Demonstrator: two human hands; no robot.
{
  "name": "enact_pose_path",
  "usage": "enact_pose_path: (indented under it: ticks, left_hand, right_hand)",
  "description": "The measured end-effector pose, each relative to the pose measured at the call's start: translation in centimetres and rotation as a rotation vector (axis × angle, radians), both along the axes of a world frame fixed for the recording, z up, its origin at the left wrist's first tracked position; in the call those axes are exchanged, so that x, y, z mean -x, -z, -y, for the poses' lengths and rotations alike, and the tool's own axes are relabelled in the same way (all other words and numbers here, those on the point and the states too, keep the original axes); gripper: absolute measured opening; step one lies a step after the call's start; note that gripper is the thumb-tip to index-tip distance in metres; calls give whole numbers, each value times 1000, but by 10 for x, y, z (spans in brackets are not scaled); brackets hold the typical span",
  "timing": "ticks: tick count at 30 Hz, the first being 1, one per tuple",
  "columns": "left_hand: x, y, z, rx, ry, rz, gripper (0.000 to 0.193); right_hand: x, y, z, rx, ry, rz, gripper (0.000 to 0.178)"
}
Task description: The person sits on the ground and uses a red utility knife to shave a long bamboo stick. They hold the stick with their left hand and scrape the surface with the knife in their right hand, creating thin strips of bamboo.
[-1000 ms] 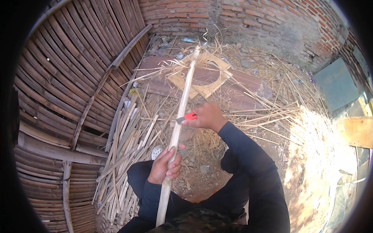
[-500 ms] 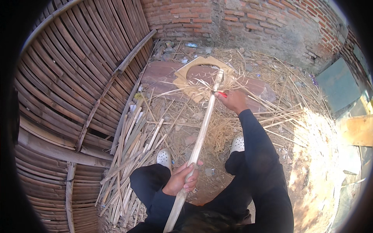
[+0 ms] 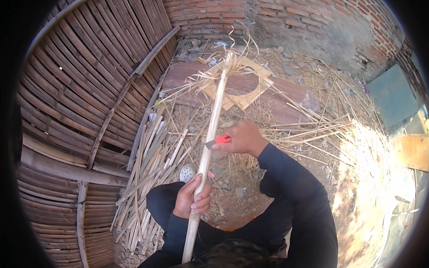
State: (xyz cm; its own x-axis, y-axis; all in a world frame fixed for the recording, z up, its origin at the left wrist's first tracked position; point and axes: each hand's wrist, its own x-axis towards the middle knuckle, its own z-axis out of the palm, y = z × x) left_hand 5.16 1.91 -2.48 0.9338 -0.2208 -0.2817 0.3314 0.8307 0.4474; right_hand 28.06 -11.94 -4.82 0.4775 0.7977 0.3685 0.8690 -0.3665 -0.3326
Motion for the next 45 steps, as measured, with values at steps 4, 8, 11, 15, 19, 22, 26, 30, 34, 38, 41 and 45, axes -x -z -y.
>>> enact_pose_path:
  ticks: [4, 8, 11, 15, 19, 22, 26, 30, 34, 38, 41, 45]
  left_hand:
    - [-5, -6, 6, -25, 9, -15, 33]
    - [-7, -10, 9, 0, 10, 11, 33]
    - [2, -9, 13, 18, 12, 7, 33]
    - [11, -13, 23, 13, 28, -2, 33]
    - [28, -20, 40, -14, 62, -65, 33]
    - [30, -19, 44, -46, 73, -84, 34]
    - [29, -17, 38, -147, 20, -90, 34]
    - [27, -30, 30, -290, -40, -71, 34]
    - [25, -40, 27, -372, -51, -28, 35]
    - [26, -45, 31, -464, -47, -30, 36]
    - [23, -47, 35, -542, -47, -47, 37]
    - [17, -45, 33, -522, -43, -40, 36]
  right_hand:
    - [-17, -1, 6, -74, 3, 178, 64]
    - [-30, -1, 6, -111, 34, 234, 65]
    - [-50, -1, 6, -78, 217, 189, 66]
    - [-68, -1, 18, -109, 301, 168, 68]
    - [-110, -14, 34, -148, 564, -57, 72]
    - [-117, 2, 50, -58, 535, 53, 77]
    - [-92, -16, 27, -38, 591, -185, 83]
    - [-42, -24, 21, 21, 251, -127, 80]
    - [15, -31, 21, -19, -7, -46, 72]
    - [21, -32, 23, 33, 66, 34, 68]
    - [11, -16, 21, -115, 58, 105, 68]
    - [-6, -13, 17, -151, 75, 207, 68]
